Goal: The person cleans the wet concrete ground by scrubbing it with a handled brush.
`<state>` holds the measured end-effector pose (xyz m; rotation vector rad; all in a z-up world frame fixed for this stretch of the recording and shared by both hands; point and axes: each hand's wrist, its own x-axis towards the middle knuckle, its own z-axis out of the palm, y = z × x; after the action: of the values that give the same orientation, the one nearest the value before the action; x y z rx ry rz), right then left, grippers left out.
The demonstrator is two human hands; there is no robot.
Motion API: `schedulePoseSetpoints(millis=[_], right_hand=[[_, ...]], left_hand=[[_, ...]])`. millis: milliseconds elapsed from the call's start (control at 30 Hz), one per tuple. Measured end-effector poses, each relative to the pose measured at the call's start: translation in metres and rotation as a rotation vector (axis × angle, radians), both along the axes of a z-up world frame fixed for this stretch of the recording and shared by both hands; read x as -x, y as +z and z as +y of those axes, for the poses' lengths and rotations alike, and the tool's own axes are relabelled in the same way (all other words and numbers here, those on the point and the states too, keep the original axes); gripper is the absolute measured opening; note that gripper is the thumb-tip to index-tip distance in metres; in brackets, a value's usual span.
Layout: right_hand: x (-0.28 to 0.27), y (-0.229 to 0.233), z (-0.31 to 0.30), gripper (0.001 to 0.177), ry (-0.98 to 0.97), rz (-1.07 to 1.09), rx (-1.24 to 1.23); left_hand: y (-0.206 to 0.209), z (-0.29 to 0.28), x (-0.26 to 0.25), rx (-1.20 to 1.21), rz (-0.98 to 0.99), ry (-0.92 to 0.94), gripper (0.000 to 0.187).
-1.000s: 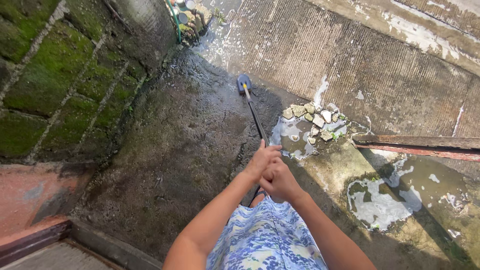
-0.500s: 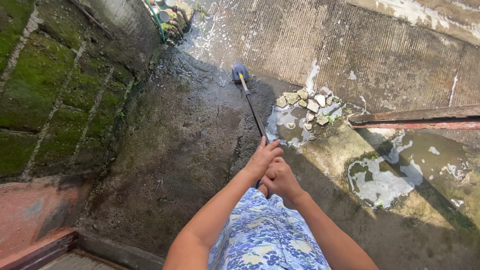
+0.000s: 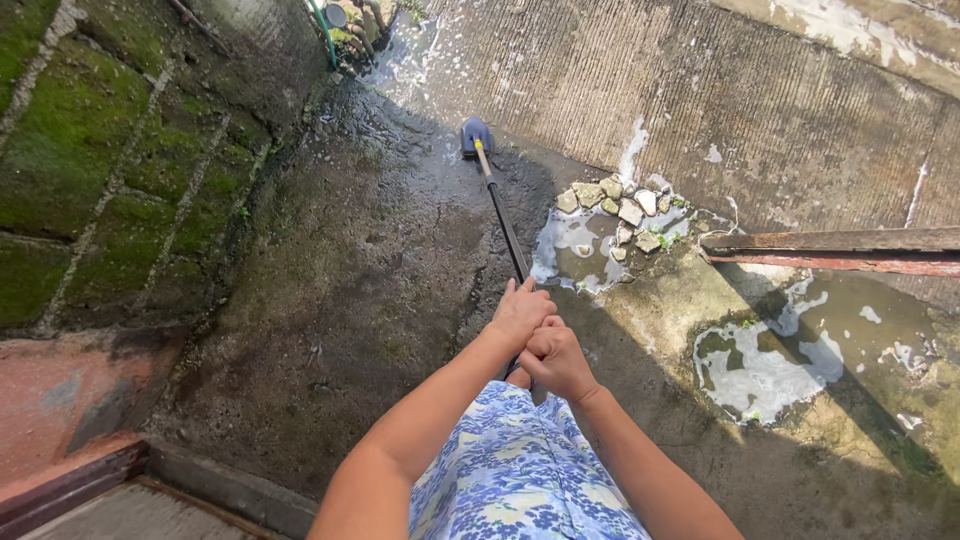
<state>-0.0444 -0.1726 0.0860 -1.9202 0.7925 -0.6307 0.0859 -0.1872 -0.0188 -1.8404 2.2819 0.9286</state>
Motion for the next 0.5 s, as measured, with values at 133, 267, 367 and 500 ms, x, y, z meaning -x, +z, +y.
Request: schedulePoseSetpoints(millis=[133, 267, 367, 500], right_hand=[[-0.013, -0.005, 0.004, 0.030, 0.137, 0.051, -0.072], [-0.034, -0.024, 0.005, 0.026, 0.155, -0.011, 0.015], [-0.013, -0.008, 0.002, 0.029, 0.138, -0.083, 0.055], [0.016, 0.001, 0.002, 0.029, 0.210, -0.029, -0.005]], left_hand=[[-0.015, 0.017, -0.011, 0.095, -0.011, 0.040, 0.018], [-0.018, 0.002, -0.028, 0.090, -0.036, 0.040, 0.019], [0.002, 0.018, -0.017, 0.068, -0.049, -0.001, 0.017], [-0.002, 0.026, 0.003, 0.104, -0.011, -0.060, 0.014]])
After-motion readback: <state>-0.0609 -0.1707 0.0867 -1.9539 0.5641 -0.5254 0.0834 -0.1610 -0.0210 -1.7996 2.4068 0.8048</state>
